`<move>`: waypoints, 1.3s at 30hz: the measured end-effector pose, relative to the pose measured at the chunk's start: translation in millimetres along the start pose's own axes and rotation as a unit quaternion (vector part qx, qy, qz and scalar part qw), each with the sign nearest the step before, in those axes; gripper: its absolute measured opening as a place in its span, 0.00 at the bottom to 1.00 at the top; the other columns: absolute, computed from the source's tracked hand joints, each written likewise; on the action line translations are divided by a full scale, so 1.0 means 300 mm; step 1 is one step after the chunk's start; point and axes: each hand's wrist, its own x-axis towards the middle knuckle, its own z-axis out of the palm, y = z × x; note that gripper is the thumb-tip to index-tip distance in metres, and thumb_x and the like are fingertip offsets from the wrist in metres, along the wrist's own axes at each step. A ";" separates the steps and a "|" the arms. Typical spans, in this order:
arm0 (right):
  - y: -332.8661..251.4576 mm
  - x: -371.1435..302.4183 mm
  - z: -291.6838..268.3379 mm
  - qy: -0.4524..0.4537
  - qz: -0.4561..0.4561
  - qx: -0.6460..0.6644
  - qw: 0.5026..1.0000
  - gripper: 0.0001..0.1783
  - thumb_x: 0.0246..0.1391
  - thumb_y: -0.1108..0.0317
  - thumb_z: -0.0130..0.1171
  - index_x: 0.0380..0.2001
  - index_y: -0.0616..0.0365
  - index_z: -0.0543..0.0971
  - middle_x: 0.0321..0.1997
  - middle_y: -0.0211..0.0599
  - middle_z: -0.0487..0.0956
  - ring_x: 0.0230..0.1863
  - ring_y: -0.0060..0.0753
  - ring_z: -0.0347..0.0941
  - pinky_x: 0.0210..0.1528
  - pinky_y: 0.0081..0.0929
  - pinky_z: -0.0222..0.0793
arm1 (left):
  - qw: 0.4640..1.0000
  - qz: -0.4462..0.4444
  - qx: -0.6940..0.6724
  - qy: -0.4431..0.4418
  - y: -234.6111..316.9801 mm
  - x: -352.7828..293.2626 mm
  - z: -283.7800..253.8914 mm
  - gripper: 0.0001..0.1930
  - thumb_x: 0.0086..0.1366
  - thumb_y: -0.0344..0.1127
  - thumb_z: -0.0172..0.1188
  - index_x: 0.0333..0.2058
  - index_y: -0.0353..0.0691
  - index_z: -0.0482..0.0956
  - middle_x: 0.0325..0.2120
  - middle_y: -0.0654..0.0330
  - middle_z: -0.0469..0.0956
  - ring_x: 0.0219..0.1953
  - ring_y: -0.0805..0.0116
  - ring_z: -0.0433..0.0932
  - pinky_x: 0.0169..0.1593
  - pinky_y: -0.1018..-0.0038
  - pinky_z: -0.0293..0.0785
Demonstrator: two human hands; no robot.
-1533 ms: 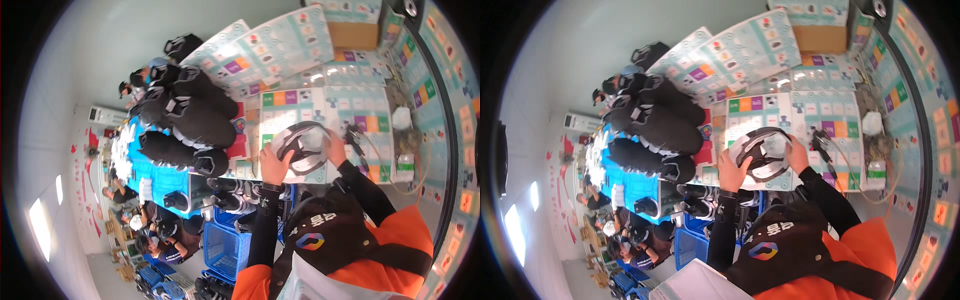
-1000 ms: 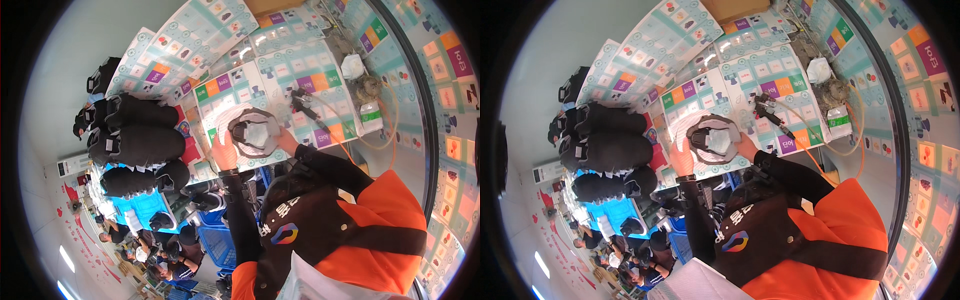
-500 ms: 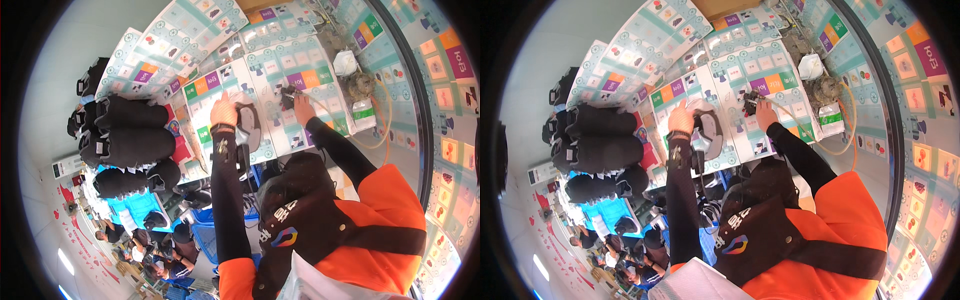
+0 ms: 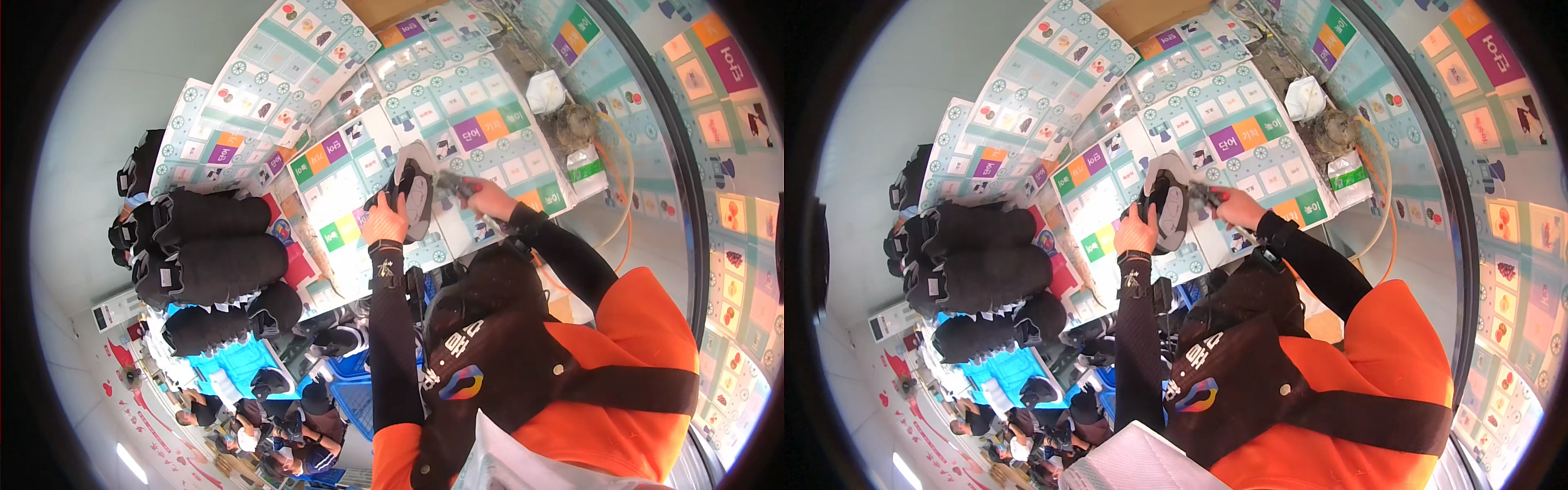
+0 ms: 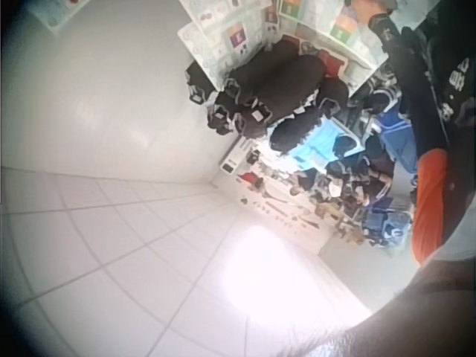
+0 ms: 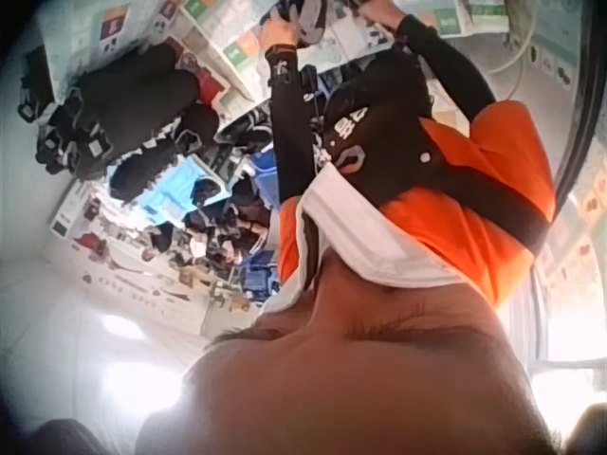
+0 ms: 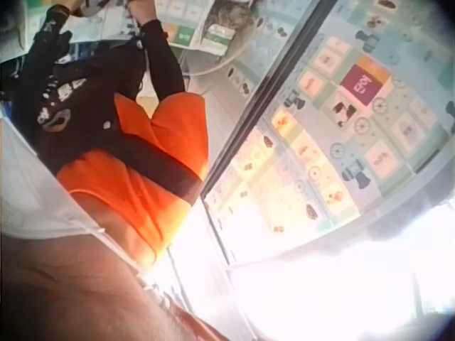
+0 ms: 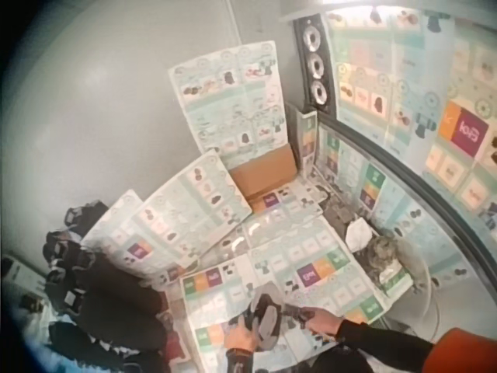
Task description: The person cleans the interior and exterior of several shoes using a brush and a handheld suction tool. The person picks up a shoe from a bin, uses the brush to scrub the outer surface and the inner lining, then applies the suction tool to the inside of the shoe before placing it into a different bin and repeating the process with another shoe.
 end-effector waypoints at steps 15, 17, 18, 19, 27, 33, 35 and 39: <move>0.146 -0.035 0.149 0.135 -0.131 -0.248 0.950 0.14 0.50 0.70 0.53 0.41 0.55 0.80 0.32 0.57 0.80 0.38 0.67 0.76 0.39 0.53 0.71 | 0.984 -0.005 0.063 -0.164 0.071 0.136 -0.100 0.40 0.67 0.72 0.46 0.57 0.40 0.77 0.47 0.39 0.82 0.52 0.40 0.80 0.55 0.53 0.75; 0.111 -0.042 0.145 0.150 -0.130 -0.230 0.953 0.15 0.49 0.70 0.53 0.41 0.55 0.80 0.32 0.58 0.80 0.38 0.67 0.76 0.39 0.53 0.71 | 0.987 0.019 0.020 -0.155 0.050 0.184 -0.104 0.48 0.65 0.73 0.49 0.70 0.38 0.62 0.59 0.39 0.74 0.60 0.41 0.75 0.61 0.54 0.71; 0.095 -0.050 0.140 0.170 -0.128 -0.212 0.954 0.16 0.49 0.71 0.53 0.42 0.55 0.80 0.32 0.58 0.80 0.38 0.67 0.76 0.39 0.52 0.72 | 0.989 0.030 -0.010 -0.143 0.053 0.207 -0.104 0.48 0.64 0.70 0.53 0.70 0.37 0.61 0.61 0.39 0.73 0.62 0.42 0.73 0.63 0.55 0.70; 0.097 -0.055 0.145 0.155 -0.138 -0.205 0.957 0.15 0.50 0.69 0.53 0.42 0.55 0.81 0.32 0.58 0.81 0.39 0.66 0.77 0.41 0.55 0.71 | 0.989 0.056 -0.042 -0.134 0.055 0.233 -0.106 0.48 0.63 0.69 0.56 0.70 0.35 0.61 0.61 0.38 0.72 0.62 0.41 0.73 0.64 0.56 0.69; 0.087 -0.052 0.147 0.181 -0.125 -0.221 0.950 0.15 0.50 0.70 0.53 0.42 0.53 0.81 0.31 0.55 0.82 0.38 0.65 0.78 0.40 0.55 0.71 | 0.972 0.129 -0.069 -0.184 0.148 0.406 -0.099 0.50 0.60 0.64 0.62 0.67 0.27 0.63 0.58 0.33 0.75 0.61 0.40 0.74 0.64 0.58 0.70; 0.085 -0.089 0.168 0.005 -0.090 -0.276 0.957 0.17 0.50 0.69 0.51 0.44 0.50 0.82 0.32 0.54 0.82 0.39 0.65 0.77 0.41 0.56 0.70 | 0.968 0.151 -0.016 -0.201 0.181 0.465 0.040 0.43 0.59 0.63 0.65 0.63 0.35 0.71 0.53 0.41 0.80 0.57 0.45 0.79 0.61 0.61 0.74; 0.089 -0.094 0.164 0.037 -0.105 -0.261 0.959 0.18 0.51 0.68 0.51 0.45 0.50 0.82 0.34 0.54 0.82 0.40 0.64 0.77 0.42 0.56 0.70 | 0.967 0.176 -0.009 -0.186 0.163 0.464 0.076 0.28 0.59 0.53 0.65 0.52 0.39 0.82 0.51 0.43 0.81 0.54 0.44 0.80 0.59 0.60 0.75; 0.104 -0.110 0.114 0.065 -0.184 -0.161 0.967 0.17 0.52 0.71 0.54 0.46 0.55 0.80 0.37 0.49 0.84 0.40 0.58 0.79 0.42 0.45 0.73 | 0.961 0.254 0.089 -0.063 0.087 0.411 0.004 0.09 0.53 0.33 0.60 0.32 0.41 0.86 0.37 0.47 0.83 0.46 0.45 0.80 0.50 0.57 0.78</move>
